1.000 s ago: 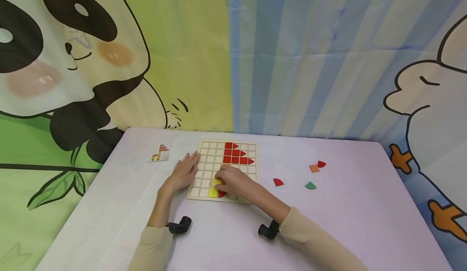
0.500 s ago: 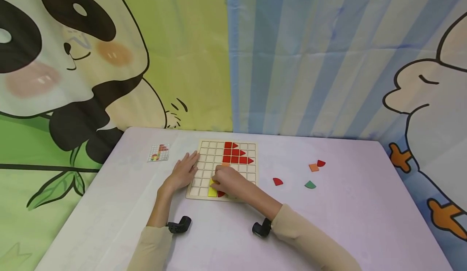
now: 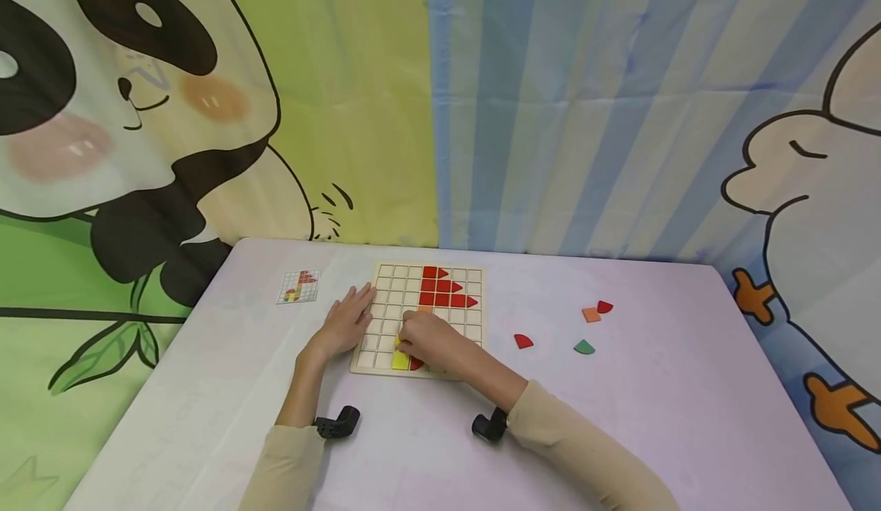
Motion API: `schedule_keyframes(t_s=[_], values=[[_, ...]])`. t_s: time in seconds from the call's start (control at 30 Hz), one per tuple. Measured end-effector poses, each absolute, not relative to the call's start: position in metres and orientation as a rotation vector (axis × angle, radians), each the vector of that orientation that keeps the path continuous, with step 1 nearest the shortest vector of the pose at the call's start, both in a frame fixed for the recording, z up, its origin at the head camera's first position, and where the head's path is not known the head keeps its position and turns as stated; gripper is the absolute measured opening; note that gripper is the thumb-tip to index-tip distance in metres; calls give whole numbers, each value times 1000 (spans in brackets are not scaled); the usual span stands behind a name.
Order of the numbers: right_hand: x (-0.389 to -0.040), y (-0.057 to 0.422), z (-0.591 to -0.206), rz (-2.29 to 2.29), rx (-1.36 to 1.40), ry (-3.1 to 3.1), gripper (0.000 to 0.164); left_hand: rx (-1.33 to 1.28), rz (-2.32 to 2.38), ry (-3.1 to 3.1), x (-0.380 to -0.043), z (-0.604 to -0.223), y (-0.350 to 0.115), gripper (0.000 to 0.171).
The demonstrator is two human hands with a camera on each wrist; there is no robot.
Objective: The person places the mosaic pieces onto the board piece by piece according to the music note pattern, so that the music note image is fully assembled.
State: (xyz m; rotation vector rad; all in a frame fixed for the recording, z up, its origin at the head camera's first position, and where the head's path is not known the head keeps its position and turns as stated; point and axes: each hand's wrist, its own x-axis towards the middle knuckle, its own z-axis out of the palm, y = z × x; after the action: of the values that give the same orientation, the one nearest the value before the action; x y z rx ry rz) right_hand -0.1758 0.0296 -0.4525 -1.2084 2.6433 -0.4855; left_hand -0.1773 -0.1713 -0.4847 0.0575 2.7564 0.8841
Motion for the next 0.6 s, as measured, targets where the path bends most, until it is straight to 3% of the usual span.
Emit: schedule_keyframes(t_s=[0.6], values=[[-178,26,-452,-450,-1203,2630,7,64,883,2777,-177,-487,-171,52]])
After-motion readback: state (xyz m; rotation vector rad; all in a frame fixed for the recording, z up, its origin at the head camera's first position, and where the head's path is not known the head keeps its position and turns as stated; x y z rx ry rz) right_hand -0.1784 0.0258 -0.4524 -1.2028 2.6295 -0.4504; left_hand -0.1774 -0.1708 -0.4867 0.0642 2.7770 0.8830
